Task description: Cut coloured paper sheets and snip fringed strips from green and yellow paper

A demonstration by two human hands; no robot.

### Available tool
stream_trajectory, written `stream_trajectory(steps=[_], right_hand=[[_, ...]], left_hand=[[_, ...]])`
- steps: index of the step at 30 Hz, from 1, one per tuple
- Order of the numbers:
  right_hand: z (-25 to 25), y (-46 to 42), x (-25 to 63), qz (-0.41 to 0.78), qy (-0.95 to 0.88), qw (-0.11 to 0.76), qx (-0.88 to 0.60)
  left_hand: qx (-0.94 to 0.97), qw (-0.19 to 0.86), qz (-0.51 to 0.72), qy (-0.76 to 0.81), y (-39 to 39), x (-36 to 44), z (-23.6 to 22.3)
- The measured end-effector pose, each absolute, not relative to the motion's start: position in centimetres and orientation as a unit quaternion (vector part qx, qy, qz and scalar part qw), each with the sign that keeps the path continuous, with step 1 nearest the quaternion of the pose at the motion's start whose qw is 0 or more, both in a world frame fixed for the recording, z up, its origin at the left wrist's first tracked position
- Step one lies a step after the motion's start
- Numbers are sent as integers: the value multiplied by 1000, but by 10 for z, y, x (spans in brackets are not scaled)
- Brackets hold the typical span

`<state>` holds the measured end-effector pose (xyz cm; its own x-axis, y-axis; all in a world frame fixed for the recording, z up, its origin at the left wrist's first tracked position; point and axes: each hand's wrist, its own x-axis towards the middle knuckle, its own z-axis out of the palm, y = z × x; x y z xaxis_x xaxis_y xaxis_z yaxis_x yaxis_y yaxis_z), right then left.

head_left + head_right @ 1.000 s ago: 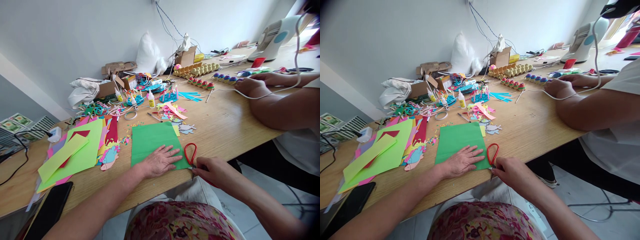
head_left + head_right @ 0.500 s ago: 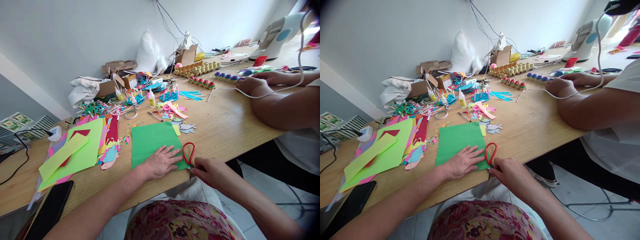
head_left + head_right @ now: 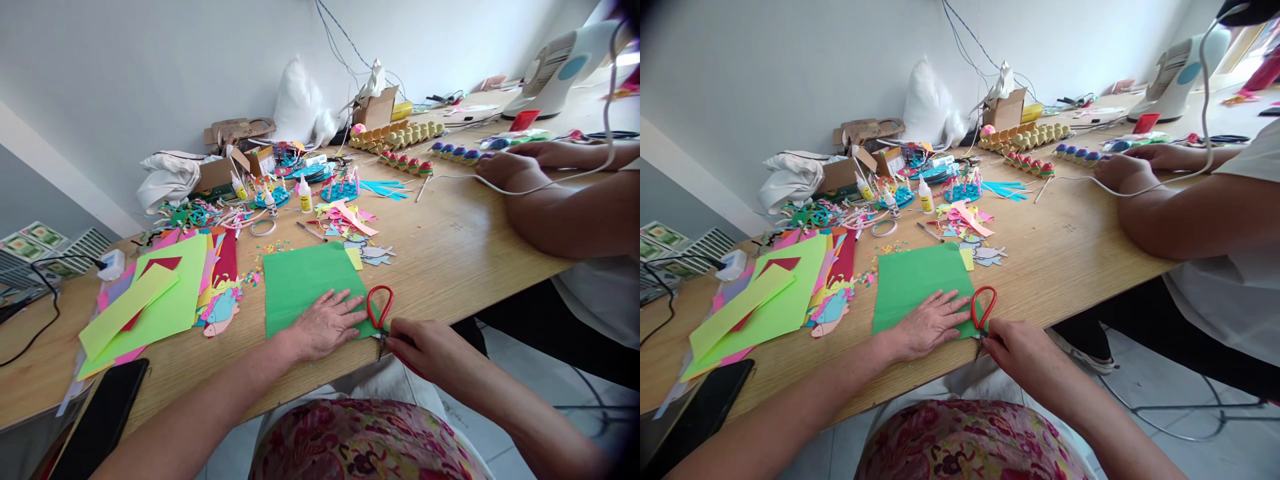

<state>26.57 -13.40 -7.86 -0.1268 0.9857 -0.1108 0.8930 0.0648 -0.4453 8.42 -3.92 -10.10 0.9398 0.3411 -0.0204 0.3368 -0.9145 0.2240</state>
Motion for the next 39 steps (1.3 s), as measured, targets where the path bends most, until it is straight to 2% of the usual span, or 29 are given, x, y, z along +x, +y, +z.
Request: stream_trajectory(steps=[9, 20, 39], right_hand=[[-74, -141, 275, 256, -728, 108, -626], [-87, -144, 273, 264, -744, 195, -581], [-87, -146, 265, 299, -732, 213, -574]], left_hand=[[982, 122, 42, 141, -28, 73, -100], [981, 123, 12, 153, -27, 61, -101], [978, 121, 16, 169, -33, 63, -102]])
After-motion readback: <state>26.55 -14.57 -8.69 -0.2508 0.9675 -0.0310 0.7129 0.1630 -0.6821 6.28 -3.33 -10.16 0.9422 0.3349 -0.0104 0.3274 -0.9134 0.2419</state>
